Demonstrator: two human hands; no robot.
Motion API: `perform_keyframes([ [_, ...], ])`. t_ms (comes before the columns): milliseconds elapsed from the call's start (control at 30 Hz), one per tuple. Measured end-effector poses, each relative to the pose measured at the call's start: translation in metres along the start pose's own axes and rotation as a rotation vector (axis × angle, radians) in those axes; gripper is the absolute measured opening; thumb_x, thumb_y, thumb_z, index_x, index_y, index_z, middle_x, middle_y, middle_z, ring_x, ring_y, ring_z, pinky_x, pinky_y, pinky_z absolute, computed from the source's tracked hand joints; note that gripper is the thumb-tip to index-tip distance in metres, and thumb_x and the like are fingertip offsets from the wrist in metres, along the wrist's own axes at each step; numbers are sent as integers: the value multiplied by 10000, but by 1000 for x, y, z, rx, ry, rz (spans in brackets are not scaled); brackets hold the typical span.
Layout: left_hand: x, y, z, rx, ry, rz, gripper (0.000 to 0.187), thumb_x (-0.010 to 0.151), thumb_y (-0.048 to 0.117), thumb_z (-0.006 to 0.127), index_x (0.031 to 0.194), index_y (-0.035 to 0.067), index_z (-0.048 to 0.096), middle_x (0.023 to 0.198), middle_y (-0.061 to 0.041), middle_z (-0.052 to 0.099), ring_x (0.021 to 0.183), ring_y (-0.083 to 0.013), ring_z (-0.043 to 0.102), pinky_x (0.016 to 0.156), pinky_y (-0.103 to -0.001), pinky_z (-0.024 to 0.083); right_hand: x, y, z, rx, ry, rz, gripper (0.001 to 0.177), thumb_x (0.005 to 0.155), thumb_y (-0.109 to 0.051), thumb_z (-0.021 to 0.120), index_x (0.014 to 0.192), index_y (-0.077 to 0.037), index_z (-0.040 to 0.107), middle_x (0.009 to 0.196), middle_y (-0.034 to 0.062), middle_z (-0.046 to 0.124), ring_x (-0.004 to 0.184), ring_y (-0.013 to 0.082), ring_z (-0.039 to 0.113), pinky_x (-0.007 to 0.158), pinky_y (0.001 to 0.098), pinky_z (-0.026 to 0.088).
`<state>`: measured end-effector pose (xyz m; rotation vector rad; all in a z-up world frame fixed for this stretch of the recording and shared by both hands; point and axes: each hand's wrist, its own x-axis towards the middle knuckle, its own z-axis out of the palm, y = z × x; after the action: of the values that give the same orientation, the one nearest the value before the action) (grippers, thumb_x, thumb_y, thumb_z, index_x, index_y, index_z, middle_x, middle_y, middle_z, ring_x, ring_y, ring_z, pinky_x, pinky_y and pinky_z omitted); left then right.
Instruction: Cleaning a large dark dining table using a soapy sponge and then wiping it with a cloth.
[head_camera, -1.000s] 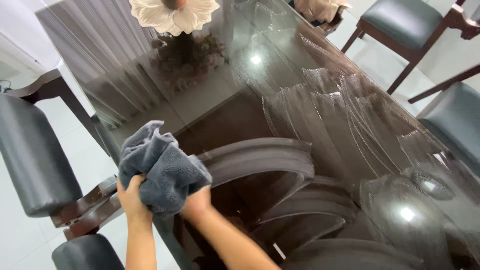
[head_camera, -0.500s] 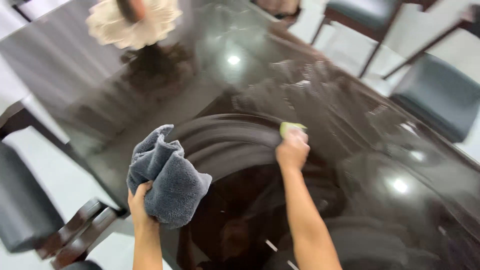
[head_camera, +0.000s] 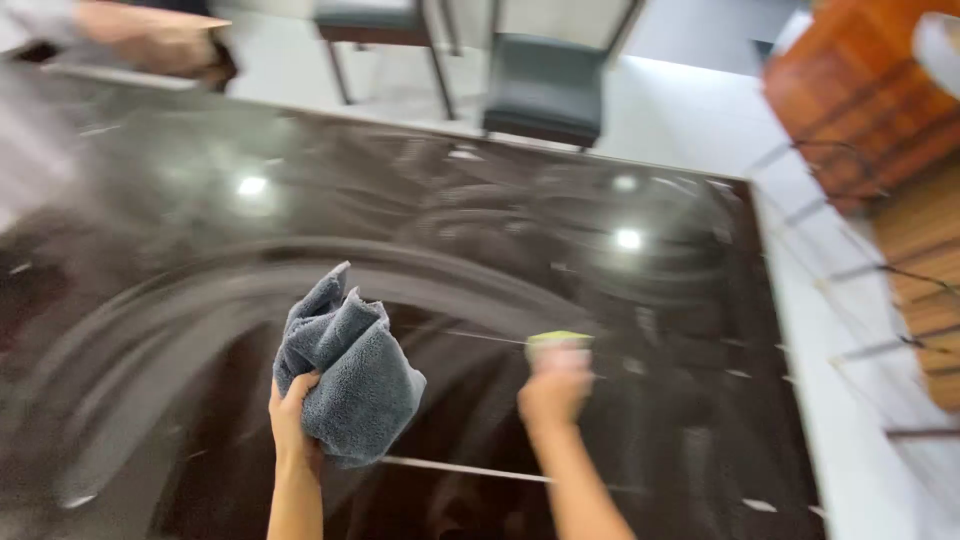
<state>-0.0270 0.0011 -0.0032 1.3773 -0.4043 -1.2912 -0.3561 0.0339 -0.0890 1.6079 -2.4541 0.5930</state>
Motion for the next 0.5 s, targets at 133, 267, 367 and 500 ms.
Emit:
perform_keyframes([
  [133,-33,-62,85,-38,-96,-42,660,808,151,602,1461,100,514,1244,-189,628,1009,-311,657,822,-445,558,-111,3,7,618,-329,-416,424,814,54,535,1100,-157,765,1171,134,678,1055,332,582,907,478,455],
  [267,-65,-114,137,24,-139,-90,663,817,158,598,1470,99,505,1255,-187,624,1018,-300,666,823,-438,564,-158,120,-8,534,-188,-778,496,810,-42,623,1297,-117,679,1388,118,643,1329,348,575,1110,490,380],
  [367,-75,-145,159,48,-215,-75,669,821,169,616,1472,64,505,1265,-199,622,1032,-301,666,844,-422,564,-123,221,-49,498,-245,-597,475,784,-45,632,1239,-159,709,1272,82,654,1199,331,589,1095,469,431],
  [500,-96,-151,207,72,-291,-101,681,817,190,630,1470,44,503,1258,-212,621,1031,-313,660,844,-426,562,-21,321,-44,96,-175,-244,437,783,-35,562,1208,-36,663,1229,188,652,1132,411,580,887,495,471],
])
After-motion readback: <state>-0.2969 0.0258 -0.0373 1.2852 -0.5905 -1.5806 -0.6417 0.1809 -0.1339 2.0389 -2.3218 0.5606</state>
